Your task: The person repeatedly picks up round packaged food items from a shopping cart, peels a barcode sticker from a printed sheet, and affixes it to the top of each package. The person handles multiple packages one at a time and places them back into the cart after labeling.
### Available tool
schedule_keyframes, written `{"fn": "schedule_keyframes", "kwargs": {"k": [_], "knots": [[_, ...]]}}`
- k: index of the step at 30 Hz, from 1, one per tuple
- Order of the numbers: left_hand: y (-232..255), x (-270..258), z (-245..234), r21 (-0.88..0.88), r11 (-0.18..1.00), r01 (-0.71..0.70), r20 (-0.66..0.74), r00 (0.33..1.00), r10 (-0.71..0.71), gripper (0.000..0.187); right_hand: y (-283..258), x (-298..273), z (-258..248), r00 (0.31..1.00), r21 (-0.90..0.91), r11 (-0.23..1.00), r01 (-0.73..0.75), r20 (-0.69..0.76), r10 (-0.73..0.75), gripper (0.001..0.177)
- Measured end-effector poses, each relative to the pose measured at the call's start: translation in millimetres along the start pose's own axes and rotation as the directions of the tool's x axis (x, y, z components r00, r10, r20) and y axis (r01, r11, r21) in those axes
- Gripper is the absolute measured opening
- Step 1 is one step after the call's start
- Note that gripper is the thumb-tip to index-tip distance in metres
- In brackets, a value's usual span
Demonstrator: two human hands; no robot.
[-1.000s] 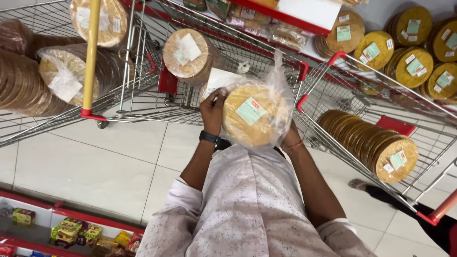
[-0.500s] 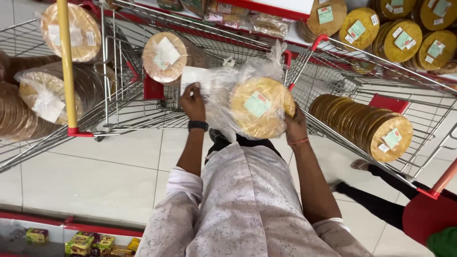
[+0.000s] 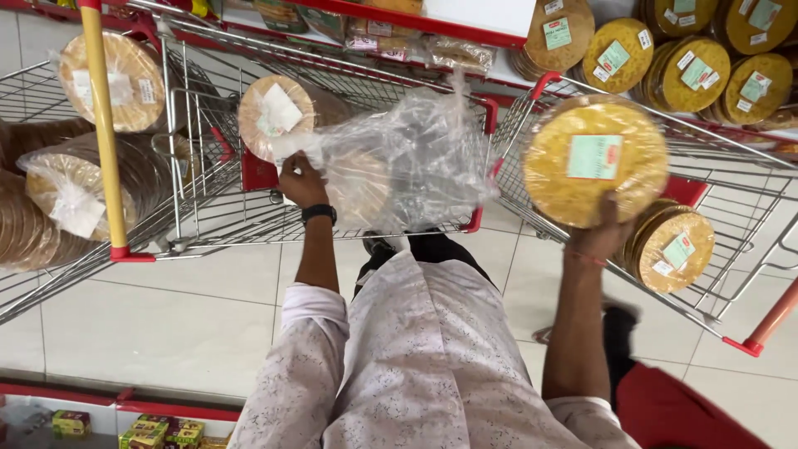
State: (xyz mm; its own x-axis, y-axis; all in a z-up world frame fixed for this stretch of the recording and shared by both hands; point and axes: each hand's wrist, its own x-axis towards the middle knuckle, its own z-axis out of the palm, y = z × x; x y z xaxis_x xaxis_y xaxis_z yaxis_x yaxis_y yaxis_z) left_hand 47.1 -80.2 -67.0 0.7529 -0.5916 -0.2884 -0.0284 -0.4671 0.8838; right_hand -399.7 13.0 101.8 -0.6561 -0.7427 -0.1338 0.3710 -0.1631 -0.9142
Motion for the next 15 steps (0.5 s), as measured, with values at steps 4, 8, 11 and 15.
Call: {"fn": "schedule_keyframes", "kwargs": {"k": [4,8,11,15], "knots": [[-8.6,-31.9,32.4,-0.026,0.998,0.060,0.036,0.998,-0.059,0.025,-29.2,3.4,11.0,0.999,0.009,1.000,-0.005,0.034,0.004,0.062],[-72.0,-60.4,95.5,-0.269,0.929,0.254,0.396,0.908,-0.133,0.024,2.0,8.7,7.3,0.987,-0.068,0.993,-0.101,0.122,0.108,0.060],[-52.3,-93.5,106.7,-0.156,0.948,0.277,0.715,0.694,-0.085,0.043,36.0,0.2,16.7,0.960,-0.113,0.968,-0.226,0.145,0.241,0.056],[-44.0,-84.7,104.3,-0.024,0.957,-0.289,0.912,0.386,0.139,0.065,71.3,-9.4,28.5,0.912,-0.135,0.927,-0.350,0.178,0.370,0.046]]}}
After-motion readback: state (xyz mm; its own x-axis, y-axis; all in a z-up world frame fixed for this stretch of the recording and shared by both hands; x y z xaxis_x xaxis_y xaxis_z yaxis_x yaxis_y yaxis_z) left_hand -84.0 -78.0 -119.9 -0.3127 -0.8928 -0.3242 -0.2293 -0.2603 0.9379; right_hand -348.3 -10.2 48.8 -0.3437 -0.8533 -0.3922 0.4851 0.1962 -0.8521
